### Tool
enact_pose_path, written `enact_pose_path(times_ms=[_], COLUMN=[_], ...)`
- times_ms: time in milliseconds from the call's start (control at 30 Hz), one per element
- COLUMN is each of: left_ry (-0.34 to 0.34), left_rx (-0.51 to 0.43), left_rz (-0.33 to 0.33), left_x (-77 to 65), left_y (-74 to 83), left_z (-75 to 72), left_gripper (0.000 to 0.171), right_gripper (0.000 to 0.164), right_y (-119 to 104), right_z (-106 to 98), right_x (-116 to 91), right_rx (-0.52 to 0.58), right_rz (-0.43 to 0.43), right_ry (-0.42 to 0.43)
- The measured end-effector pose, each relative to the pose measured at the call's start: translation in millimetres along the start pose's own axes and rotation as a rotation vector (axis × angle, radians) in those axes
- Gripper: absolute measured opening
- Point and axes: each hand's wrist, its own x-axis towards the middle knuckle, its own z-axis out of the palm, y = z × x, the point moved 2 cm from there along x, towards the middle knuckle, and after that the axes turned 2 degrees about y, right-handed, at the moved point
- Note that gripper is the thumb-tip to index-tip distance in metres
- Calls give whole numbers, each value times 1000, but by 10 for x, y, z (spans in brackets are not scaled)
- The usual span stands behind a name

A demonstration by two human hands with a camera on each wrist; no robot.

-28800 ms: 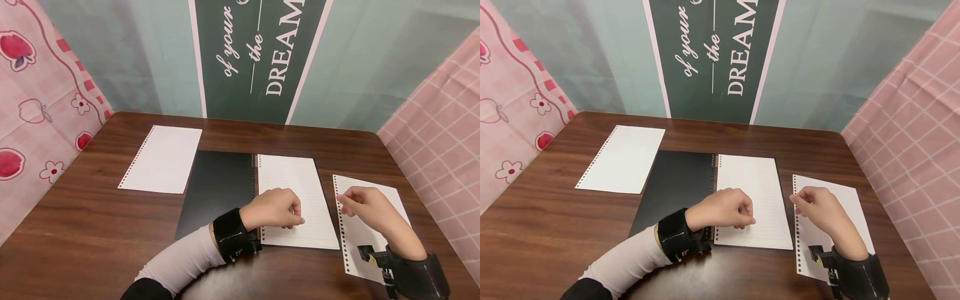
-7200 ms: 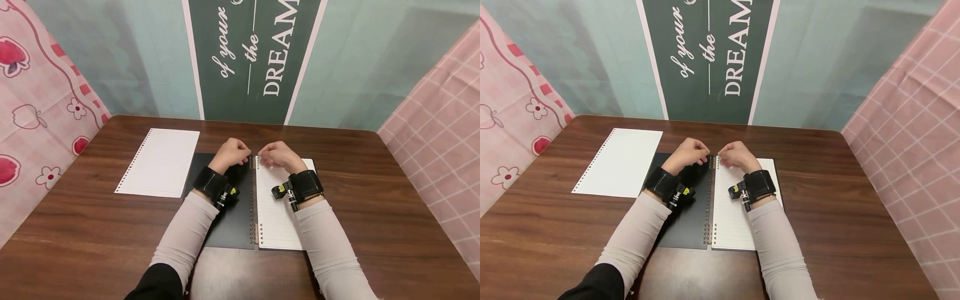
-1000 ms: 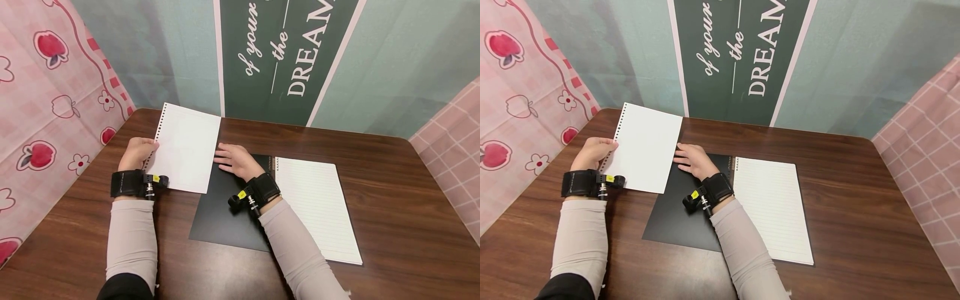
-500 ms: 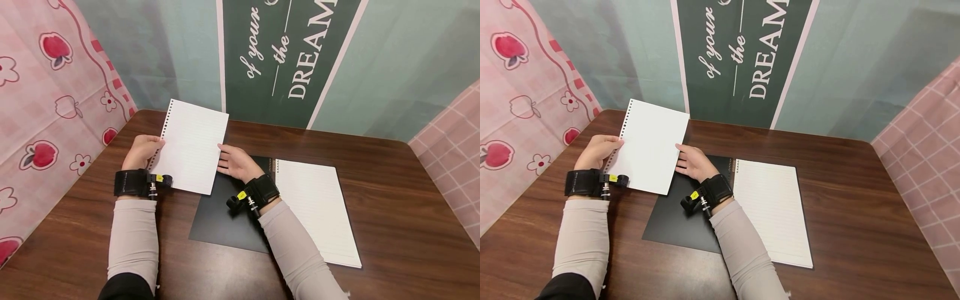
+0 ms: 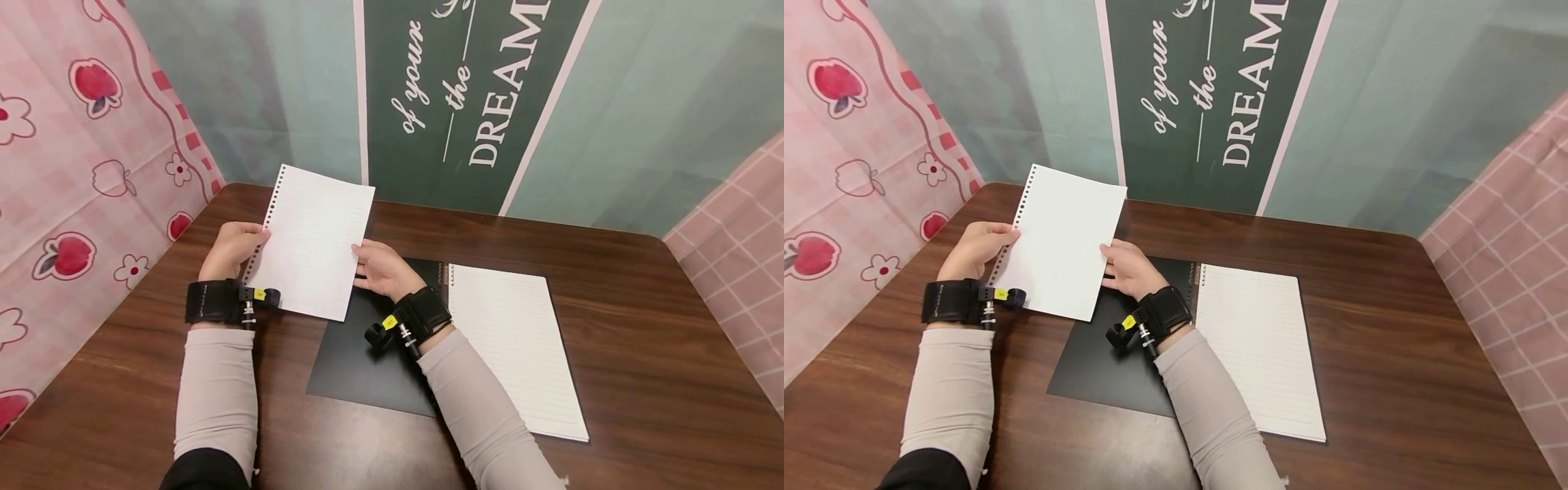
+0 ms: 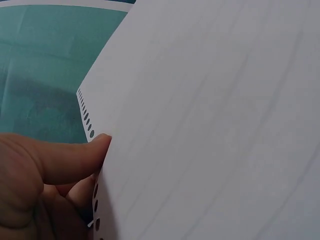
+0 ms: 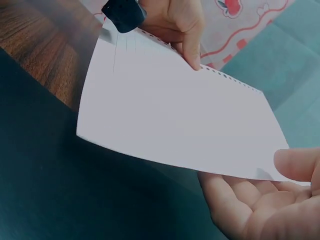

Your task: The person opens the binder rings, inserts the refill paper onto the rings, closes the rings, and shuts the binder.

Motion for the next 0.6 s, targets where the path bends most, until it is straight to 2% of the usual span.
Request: enact_pose_path(times_ms=[233, 600], left_ry=[-39, -137], left_rx=[-2, 66], left_rz=[38, 80], left_x=[13, 18], left_y=[-4, 17], left_z=[16, 52], left_gripper=[51, 53], right_gripper=[40, 39], right_y=[-34, -81], right_z=[-33, -141], right_x=[-19, -55], right_rx=[-50, -98], right_rz=[-27, -44], right_ry=[50, 109])
